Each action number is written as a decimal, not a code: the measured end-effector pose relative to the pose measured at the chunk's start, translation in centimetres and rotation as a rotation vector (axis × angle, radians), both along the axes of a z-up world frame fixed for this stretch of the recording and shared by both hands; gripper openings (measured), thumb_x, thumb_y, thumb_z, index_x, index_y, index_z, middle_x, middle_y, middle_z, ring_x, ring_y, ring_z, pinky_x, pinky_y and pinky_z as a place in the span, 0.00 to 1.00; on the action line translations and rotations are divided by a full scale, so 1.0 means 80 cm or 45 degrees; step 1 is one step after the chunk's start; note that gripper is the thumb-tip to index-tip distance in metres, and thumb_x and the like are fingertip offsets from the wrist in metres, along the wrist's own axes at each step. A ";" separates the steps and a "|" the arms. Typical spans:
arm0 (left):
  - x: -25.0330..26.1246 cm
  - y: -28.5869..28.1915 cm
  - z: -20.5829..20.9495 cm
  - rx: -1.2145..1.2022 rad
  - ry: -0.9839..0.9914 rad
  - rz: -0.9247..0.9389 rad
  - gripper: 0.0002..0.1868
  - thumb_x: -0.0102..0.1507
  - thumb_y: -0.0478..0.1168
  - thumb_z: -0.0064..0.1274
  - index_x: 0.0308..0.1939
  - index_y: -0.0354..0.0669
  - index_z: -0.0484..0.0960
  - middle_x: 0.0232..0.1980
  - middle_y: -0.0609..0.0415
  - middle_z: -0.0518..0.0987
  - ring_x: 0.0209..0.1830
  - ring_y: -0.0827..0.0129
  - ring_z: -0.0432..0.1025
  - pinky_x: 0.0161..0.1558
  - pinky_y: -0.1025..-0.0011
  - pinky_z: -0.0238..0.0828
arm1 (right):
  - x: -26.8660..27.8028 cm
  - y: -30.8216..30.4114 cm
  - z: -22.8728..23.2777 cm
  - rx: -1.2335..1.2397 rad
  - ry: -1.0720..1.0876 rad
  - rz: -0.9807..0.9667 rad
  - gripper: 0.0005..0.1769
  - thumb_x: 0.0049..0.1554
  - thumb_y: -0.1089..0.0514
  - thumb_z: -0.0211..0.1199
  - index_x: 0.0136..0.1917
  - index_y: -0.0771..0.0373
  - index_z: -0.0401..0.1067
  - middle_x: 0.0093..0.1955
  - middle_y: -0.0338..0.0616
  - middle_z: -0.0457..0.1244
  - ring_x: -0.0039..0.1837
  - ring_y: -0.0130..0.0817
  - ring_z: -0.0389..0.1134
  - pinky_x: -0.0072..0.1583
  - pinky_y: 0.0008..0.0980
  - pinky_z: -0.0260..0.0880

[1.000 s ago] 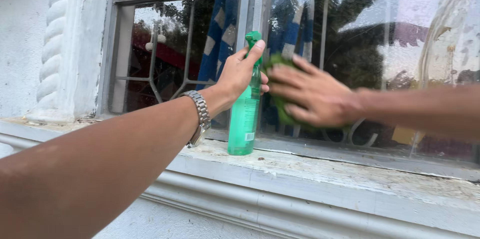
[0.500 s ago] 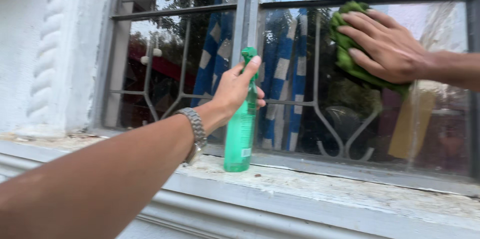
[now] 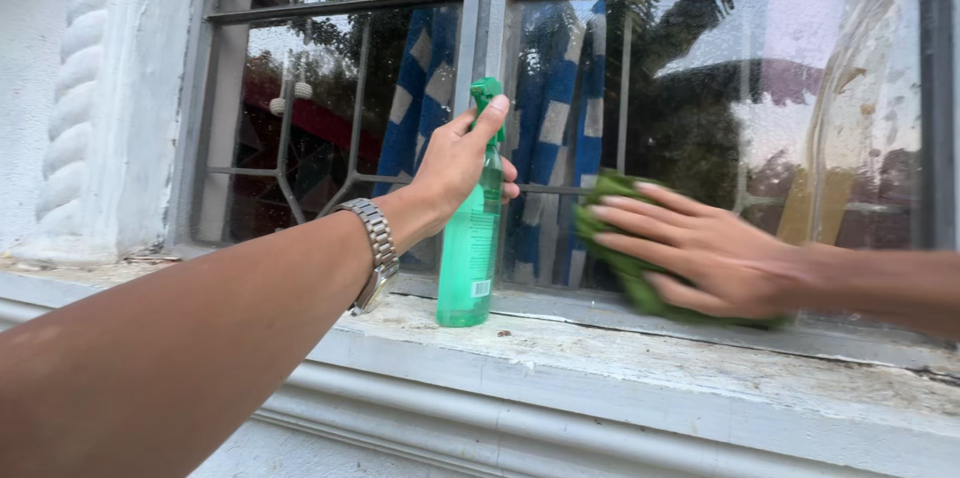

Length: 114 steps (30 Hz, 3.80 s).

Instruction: The person cleans a window by spraying it with liquid from a bottle and wiping the glass and frame with a cloth, opening the pane to reach different areas.

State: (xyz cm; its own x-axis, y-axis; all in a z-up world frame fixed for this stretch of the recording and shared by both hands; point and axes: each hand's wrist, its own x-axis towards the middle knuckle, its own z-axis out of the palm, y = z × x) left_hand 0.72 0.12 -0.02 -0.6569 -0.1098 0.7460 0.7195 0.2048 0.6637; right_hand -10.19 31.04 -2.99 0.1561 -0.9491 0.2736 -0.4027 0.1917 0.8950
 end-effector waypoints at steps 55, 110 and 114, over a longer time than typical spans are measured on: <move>-0.009 -0.006 -0.001 0.047 0.021 -0.086 0.42 0.61 0.67 0.49 0.74 0.50 0.67 0.28 0.49 0.80 0.22 0.65 0.80 0.28 0.66 0.81 | -0.033 -0.092 0.228 -0.445 0.212 0.133 0.38 0.66 0.41 0.32 0.84 0.60 0.47 0.86 0.54 0.43 0.87 0.44 0.39 0.84 0.56 0.25; -0.013 -0.004 -0.002 0.053 0.045 -0.084 0.41 0.61 0.67 0.49 0.71 0.49 0.70 0.26 0.50 0.80 0.21 0.66 0.80 0.26 0.67 0.80 | 0.001 -0.041 -0.011 0.241 -0.149 -0.171 0.35 0.65 0.48 0.42 0.82 0.56 0.41 0.88 0.48 0.35 0.88 0.45 0.32 0.82 0.53 0.29; -0.017 -0.008 -0.002 0.058 0.075 -0.091 0.41 0.62 0.67 0.50 0.70 0.46 0.71 0.26 0.49 0.81 0.21 0.66 0.79 0.25 0.67 0.80 | 0.023 -0.104 -0.009 0.250 -0.186 0.022 0.34 0.65 0.48 0.44 0.81 0.58 0.47 0.85 0.52 0.40 0.85 0.44 0.37 0.81 0.51 0.30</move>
